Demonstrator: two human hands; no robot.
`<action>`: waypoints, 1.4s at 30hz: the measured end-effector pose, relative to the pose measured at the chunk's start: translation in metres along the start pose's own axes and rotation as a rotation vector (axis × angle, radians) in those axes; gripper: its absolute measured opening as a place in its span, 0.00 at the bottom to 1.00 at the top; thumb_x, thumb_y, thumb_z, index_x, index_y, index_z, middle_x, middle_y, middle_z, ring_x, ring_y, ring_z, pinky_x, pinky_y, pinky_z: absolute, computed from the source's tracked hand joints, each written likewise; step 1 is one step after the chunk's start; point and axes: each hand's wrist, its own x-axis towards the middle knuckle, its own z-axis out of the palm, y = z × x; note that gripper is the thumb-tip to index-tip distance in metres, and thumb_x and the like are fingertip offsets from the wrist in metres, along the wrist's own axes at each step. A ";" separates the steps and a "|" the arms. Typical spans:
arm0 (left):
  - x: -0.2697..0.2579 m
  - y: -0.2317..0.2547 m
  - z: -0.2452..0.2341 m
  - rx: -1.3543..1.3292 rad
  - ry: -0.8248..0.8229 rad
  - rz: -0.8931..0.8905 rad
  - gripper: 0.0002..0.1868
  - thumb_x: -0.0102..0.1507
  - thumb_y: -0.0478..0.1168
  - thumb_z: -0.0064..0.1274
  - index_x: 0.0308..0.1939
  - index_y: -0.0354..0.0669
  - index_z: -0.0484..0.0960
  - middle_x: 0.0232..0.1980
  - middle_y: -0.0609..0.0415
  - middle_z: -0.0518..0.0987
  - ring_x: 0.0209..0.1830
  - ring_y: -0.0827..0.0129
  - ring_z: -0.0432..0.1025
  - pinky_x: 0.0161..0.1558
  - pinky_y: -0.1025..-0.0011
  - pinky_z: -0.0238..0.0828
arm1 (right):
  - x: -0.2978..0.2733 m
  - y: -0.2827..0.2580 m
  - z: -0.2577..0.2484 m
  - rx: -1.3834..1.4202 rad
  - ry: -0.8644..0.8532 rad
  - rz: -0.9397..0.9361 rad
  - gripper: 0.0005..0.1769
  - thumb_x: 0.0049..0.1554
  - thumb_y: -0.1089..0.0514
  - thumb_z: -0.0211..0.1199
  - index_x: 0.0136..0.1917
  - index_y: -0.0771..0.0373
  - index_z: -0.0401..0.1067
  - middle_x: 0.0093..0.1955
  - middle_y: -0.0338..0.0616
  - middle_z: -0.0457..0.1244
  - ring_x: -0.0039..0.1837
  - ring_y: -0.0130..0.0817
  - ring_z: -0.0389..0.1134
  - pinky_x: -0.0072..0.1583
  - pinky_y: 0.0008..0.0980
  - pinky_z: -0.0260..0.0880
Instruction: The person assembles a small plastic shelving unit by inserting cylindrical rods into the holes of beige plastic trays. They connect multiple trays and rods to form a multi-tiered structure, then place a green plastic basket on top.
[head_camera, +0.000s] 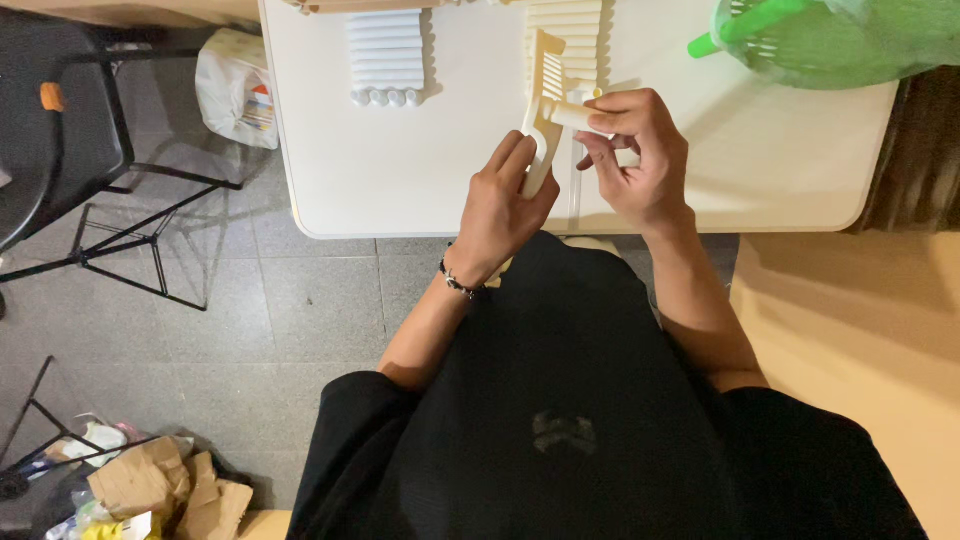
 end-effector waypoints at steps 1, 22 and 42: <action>0.001 0.000 0.000 -0.001 0.003 0.014 0.12 0.60 0.28 0.56 0.44 0.36 0.70 0.42 0.46 0.71 0.36 0.47 0.74 0.36 0.58 0.72 | 0.001 -0.001 -0.001 -0.024 0.007 -0.014 0.11 0.70 0.67 0.62 0.59 0.70 0.61 0.56 0.57 0.61 0.53 0.38 0.71 0.45 0.30 0.75; 0.010 -0.005 0.000 -0.016 0.002 -0.028 0.11 0.61 0.28 0.56 0.43 0.35 0.69 0.41 0.46 0.69 0.33 0.50 0.73 0.34 0.61 0.72 | 0.011 0.005 0.007 0.157 0.048 0.054 0.07 0.72 0.68 0.62 0.58 0.71 0.65 0.58 0.54 0.62 0.55 0.36 0.72 0.47 0.32 0.78; 0.012 -0.009 -0.003 -0.011 0.021 -0.042 0.11 0.60 0.26 0.56 0.43 0.33 0.71 0.41 0.47 0.70 0.32 0.56 0.73 0.32 0.65 0.73 | 0.016 0.006 0.007 0.400 -0.013 0.322 0.12 0.69 0.70 0.57 0.65 0.71 0.63 0.58 0.48 0.62 0.57 0.33 0.72 0.47 0.31 0.79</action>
